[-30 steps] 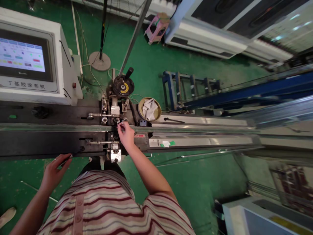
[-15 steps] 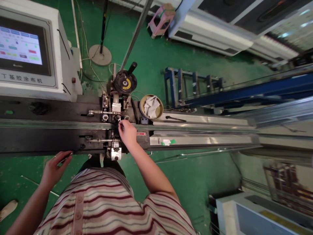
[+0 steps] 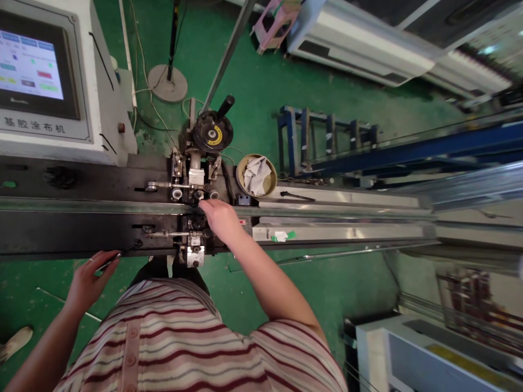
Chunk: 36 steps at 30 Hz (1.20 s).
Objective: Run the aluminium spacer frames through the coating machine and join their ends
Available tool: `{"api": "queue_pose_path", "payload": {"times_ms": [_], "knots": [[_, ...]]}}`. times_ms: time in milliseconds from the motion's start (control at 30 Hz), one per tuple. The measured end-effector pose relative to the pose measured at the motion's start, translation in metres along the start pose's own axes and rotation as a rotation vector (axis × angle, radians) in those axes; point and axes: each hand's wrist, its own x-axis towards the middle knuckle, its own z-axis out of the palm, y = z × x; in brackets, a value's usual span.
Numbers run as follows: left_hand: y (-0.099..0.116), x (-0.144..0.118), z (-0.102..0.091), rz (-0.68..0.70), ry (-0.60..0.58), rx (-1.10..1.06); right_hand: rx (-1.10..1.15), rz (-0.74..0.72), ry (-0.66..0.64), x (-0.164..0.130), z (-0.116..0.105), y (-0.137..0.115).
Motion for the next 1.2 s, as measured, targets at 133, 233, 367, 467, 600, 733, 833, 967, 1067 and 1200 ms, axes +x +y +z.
{"api": "queue_pose_path", "payload": {"times_ms": [133, 233, 367, 467, 600, 733, 833, 967, 1067, 1200], "knots": [[-0.008, 0.003, 0.001, 0.015, -0.013, 0.045, -0.031, -0.217, -0.236, 0.013, -0.023, 0.02], [-0.011, 0.007, 0.002, 0.023, -0.024, 0.066, 0.069, -0.253, -0.275, 0.021, -0.028, 0.035], [-0.01, 0.013, 0.004, 0.04, -0.019, 0.078, 0.285, -0.218, -0.149, 0.022, -0.02, 0.047], [-0.01, 0.017, 0.004, 0.064, -0.021, 0.086, 0.337, -0.147, 0.045, 0.015, -0.013, 0.045], [-0.012, 0.023, 0.004, 0.073, -0.006, 0.074, 0.182, -0.03, 0.324, 0.0, -0.006, 0.031], [-0.015, 0.029, 0.007, 0.058, -0.005, 0.064, 0.01, 0.017, 0.457, -0.015, 0.006, 0.016], [-0.015, 0.034, 0.01, 0.067, -0.021, 0.071, -0.028, 0.033, 0.471, -0.022, 0.017, 0.009], [-0.013, 0.038, 0.013, 0.09, -0.033, 0.099, -0.004, 0.054, 0.506, -0.026, 0.025, 0.004], [-0.014, 0.04, 0.013, 0.098, -0.039, 0.108, -0.022, 0.09, 0.482, -0.027, 0.025, 0.003], [-0.016, 0.039, 0.013, 0.108, -0.037, 0.125, -0.061, 0.081, 0.484, -0.028, 0.026, 0.002]]}}
